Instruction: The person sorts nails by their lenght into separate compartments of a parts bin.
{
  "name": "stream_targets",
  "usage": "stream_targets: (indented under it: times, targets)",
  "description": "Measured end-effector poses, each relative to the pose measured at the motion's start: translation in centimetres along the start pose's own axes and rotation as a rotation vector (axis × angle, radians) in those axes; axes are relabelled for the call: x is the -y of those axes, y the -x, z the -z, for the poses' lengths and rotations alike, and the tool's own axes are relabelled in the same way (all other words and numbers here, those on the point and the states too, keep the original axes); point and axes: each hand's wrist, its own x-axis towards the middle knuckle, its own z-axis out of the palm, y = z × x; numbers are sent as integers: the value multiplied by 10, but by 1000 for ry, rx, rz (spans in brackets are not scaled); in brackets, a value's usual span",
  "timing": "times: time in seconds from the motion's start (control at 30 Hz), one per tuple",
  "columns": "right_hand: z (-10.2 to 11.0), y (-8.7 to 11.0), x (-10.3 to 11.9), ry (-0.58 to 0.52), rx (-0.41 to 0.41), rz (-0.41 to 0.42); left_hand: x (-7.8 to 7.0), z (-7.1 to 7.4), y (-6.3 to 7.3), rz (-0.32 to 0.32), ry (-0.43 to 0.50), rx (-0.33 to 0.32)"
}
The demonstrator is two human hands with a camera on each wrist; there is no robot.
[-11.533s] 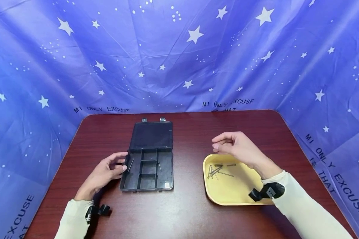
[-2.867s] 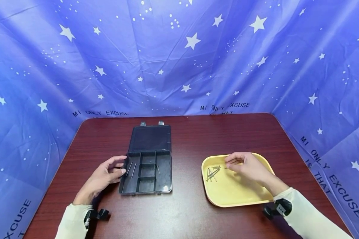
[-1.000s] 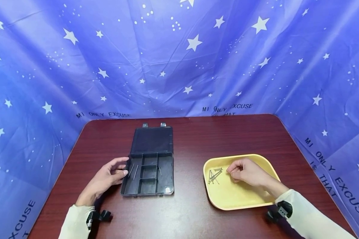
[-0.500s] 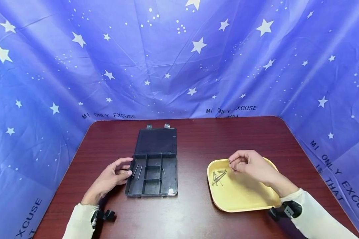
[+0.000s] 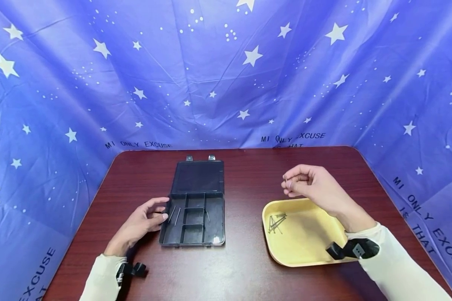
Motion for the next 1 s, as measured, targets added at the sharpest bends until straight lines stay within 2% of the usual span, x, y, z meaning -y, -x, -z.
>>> stream_targets:
  times: [0.47, 0.73, 1.0]
  targets:
    - [-10, -19, 56, -172, -62, 213, -2, -1, 1, 3, 1, 1]
    - [-13, -20, 63, -241, -53, 248, -2, -1, 0, 6, 1, -2]
    - [-13, -20, 63, -256, -45, 262, -1, -1, 0, 4, -1, -3]
